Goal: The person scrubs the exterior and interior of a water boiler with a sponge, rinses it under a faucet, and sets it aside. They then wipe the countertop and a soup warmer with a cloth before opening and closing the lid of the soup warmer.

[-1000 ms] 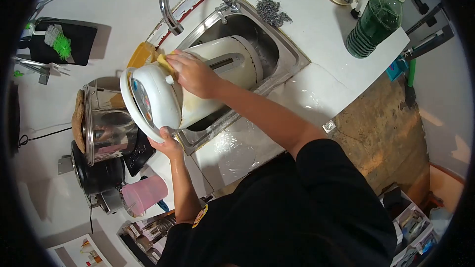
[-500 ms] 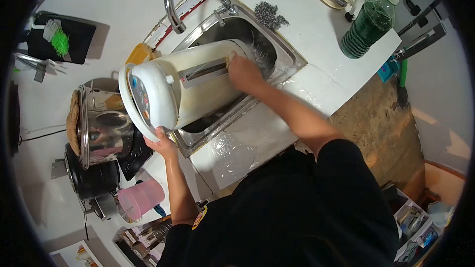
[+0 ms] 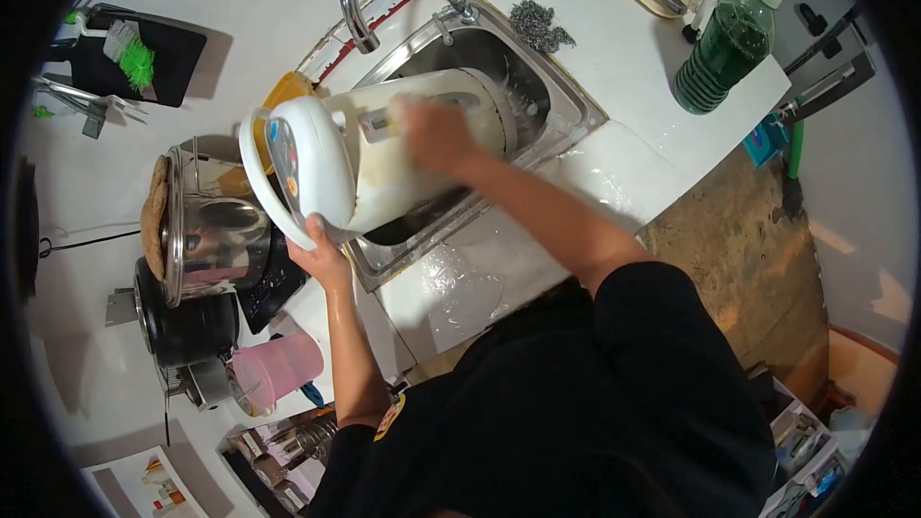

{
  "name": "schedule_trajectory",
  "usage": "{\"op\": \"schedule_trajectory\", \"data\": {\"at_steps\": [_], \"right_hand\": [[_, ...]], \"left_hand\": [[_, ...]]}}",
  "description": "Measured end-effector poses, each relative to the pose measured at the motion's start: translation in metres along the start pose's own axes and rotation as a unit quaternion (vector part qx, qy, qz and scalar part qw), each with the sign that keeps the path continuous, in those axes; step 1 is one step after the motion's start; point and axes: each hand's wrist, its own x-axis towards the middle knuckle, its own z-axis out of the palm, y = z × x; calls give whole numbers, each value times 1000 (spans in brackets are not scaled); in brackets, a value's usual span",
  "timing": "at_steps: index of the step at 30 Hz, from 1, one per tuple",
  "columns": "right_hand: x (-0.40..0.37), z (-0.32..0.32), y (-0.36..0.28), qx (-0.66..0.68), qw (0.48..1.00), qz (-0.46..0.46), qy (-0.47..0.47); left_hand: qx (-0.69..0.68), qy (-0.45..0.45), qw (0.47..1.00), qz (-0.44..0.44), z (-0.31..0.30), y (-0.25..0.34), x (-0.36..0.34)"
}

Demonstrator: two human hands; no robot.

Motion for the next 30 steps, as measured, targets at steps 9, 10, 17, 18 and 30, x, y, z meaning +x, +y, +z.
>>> {"op": "schedule_trajectory", "data": {"at_steps": [9,10,17,18,30], "right_hand": [[20,29,-29,171,979,-80,76],[9,30,-49,142,978,-112,104],[8,21,-36,114,982,-134,71],[29,29,-25,95,987,-116,49],[-25,37,-95,272,952,-43,134]], "left_hand": [[30,-43,993,-102,30,67,48],[20,-43,992,-113,31,67,53],[-29,-120,986,-117,21,61,36],[-29,-126,982,-138,17,56,33],[-16,-138,975,-172,13,52,27]]}}
